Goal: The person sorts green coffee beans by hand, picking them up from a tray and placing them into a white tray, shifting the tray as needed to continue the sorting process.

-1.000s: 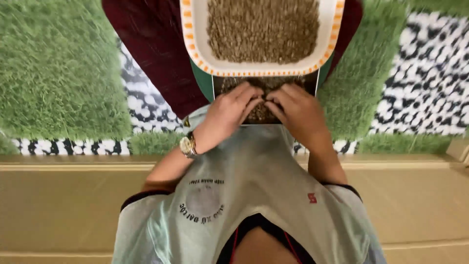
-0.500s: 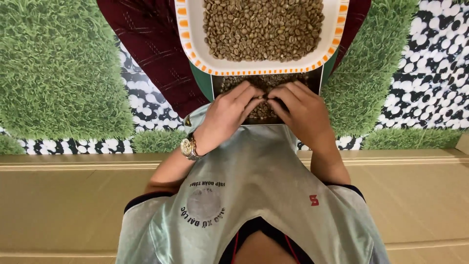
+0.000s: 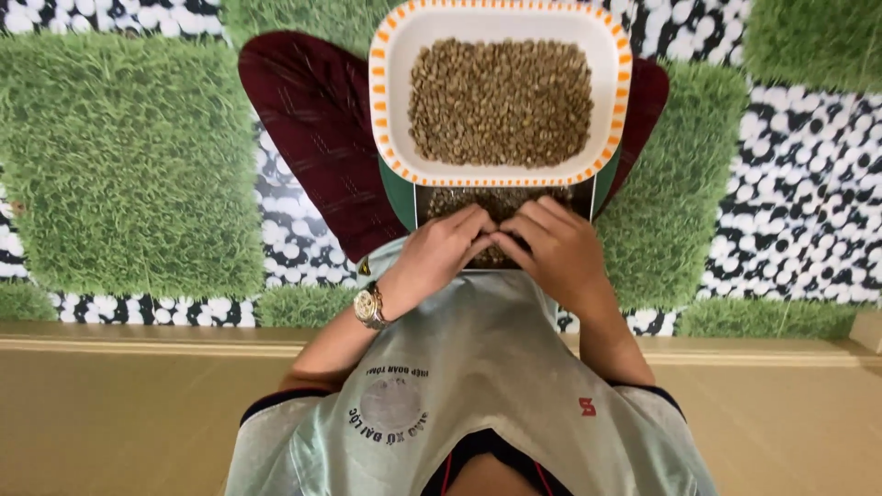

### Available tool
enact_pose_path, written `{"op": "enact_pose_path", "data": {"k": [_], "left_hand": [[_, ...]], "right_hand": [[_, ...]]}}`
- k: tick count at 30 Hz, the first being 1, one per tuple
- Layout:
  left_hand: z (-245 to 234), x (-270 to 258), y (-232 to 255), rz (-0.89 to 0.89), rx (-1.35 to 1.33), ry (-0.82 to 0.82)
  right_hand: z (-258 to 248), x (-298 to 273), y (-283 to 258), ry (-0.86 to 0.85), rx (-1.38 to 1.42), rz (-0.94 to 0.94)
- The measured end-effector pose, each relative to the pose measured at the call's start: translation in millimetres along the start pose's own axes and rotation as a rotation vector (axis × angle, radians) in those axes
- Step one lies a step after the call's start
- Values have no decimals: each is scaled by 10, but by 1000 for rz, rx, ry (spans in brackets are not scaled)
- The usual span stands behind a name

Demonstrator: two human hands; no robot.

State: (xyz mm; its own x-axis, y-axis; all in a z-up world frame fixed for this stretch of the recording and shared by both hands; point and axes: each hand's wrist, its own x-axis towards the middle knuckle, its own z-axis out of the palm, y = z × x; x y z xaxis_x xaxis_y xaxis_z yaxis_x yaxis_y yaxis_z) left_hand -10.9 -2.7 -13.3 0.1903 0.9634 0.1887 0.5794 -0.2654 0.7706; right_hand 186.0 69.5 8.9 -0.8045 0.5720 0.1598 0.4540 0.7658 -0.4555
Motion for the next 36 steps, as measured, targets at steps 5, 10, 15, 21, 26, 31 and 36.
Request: {"op": "enact_pose_path", "data": {"k": [5, 10, 15, 21, 26, 31, 36], "left_hand": [[-64, 23, 27, -26, -59, -36], [105, -30, -82, -46, -73, -33], [-33, 19, 49, -57, -3, -10], [-76, -9, 119, 26, 33, -14], [-28, -41, 45, 25, -10, -12], [29, -54, 42, 2, -40, 40], [-14, -62, 94, -31, -51, 36]], "right_hand": [[-37, 32, -14, 9, 48, -8], [-76, 27, -44, 76, 79, -8], [-249, 118, -26, 172, 51, -74], [-243, 347, 162, 352, -122, -55], [72, 82, 330, 348, -216, -25], [170, -71, 35, 164, 8, 99], [134, -53, 61, -3, -3, 124]]}}
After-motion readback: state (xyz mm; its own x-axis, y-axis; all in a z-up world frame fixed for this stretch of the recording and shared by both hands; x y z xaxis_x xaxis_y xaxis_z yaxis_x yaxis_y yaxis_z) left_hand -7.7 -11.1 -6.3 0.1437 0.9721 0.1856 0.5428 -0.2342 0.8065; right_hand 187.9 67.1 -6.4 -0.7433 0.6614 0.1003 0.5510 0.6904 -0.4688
